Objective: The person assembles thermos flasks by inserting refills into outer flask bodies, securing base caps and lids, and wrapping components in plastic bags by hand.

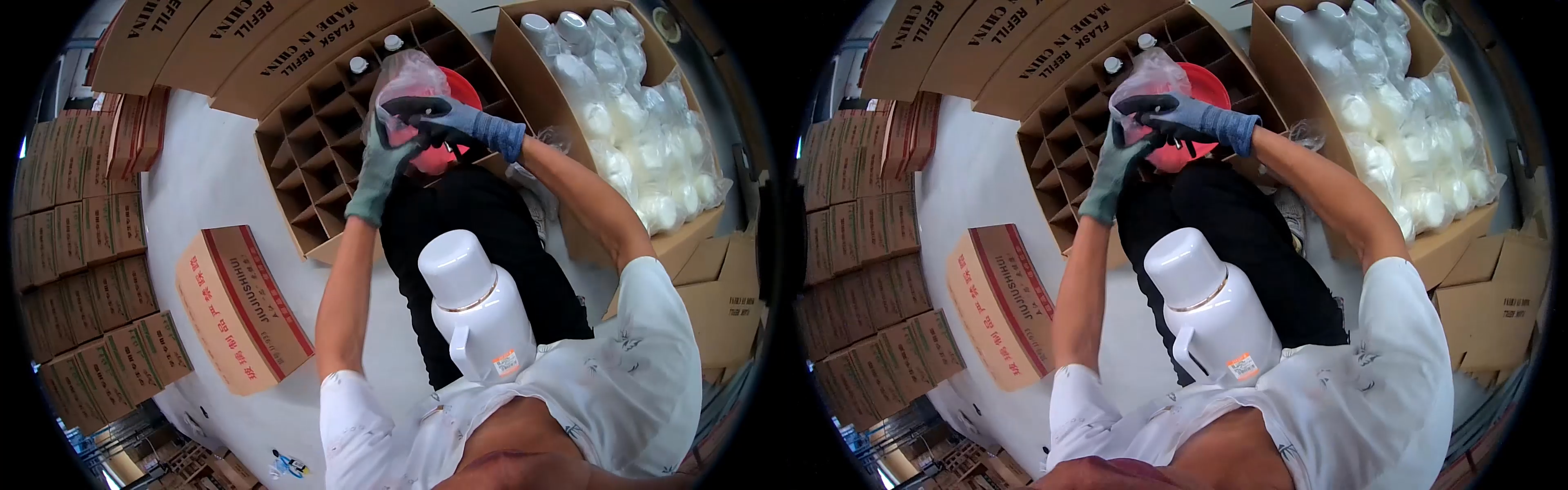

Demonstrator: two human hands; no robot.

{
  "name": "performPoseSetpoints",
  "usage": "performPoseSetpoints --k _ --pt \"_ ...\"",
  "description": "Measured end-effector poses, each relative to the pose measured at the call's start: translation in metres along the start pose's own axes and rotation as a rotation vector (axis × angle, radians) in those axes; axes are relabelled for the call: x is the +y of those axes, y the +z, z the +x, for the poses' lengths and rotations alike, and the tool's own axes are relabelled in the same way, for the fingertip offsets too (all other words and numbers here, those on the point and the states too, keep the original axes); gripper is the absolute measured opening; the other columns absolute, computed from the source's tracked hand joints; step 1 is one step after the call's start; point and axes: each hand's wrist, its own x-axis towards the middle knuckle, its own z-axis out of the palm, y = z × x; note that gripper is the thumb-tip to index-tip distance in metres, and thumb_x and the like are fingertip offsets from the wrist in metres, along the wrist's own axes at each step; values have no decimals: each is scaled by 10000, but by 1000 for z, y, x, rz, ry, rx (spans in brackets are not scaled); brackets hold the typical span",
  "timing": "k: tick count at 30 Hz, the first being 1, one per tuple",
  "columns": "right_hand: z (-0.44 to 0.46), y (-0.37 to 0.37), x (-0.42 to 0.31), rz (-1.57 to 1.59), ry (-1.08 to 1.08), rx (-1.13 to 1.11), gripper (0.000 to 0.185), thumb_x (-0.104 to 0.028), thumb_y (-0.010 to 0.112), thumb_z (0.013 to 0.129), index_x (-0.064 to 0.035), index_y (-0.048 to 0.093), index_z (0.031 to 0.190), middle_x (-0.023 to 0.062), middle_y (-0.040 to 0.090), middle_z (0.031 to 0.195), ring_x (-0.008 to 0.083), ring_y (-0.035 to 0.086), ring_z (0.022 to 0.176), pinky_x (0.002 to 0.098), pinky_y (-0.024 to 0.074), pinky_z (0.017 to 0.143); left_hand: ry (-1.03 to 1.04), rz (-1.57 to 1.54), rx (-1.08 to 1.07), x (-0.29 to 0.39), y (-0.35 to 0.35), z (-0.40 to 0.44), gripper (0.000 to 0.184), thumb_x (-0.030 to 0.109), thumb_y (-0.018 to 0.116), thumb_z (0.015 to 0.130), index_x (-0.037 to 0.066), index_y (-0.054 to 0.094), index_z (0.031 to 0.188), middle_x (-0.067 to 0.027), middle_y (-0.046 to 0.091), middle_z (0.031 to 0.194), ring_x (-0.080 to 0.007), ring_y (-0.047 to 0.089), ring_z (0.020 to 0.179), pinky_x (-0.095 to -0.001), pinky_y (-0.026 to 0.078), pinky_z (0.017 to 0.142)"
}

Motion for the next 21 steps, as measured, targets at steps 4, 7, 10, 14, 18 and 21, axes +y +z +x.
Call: performPoseSetpoints --k 4,7,10,14,18,21 --pt "3 -27 6 274 374 273 338 -327 520 885 -126 624 1135 70 644 889 100 541 557 269 482 447 -348 -533 473 -14 -32 7 326 158 574 857 -37 603 1117 -133 633 1036 -225 618 910 -345 512 811" --pt "17 -35 67 259 472 367 314 -327 585 839 -111 641 1059 72 652 916 166 581 616 348 523 477 50 58 366 -20 -65 -16 266 117 519 868 -13 613 1080 -139 637 1052 -268 621 972 -383 527 814" --pt "40 -18 114 120 377 386 344 -336 614 823 -103 626 1077 89 650 932 216 613 684 370 517 578 118 496 337 -33 -74 -24 257 150 633 815 2 638 1026 -182 651 1017 -300 630 965 -383 509 789" --pt "44 -16 112 -748 95 479 617 -514 666 746 -95 549 1184 163 544 1186 331 482 1153 427 389 969 132 767 361 3 -54 -31 318 134 726 742 -2 639 1017 -191 650 969 -362 627 905 -395 502 755" --pt "36 -10 63 -525 -123 578 649 -486 640 792 -87 472 1274 113 518 1251 287 459 1207 419 398 982 326 697 308 26 -28 -39 329 31 690 755 6 619 1075 -206 636 986 -353 627 897 -379 507 765" --pt "14 -12 32 630 -110 146 516 -305 543 931 -79 386 1367 54 456 1365 202 467 1229 382 440 981 173 201 263 53 -4 -57 356 150 651 848 -24 586 1152 -105 647 974 -217 624 891 -339 503 756"
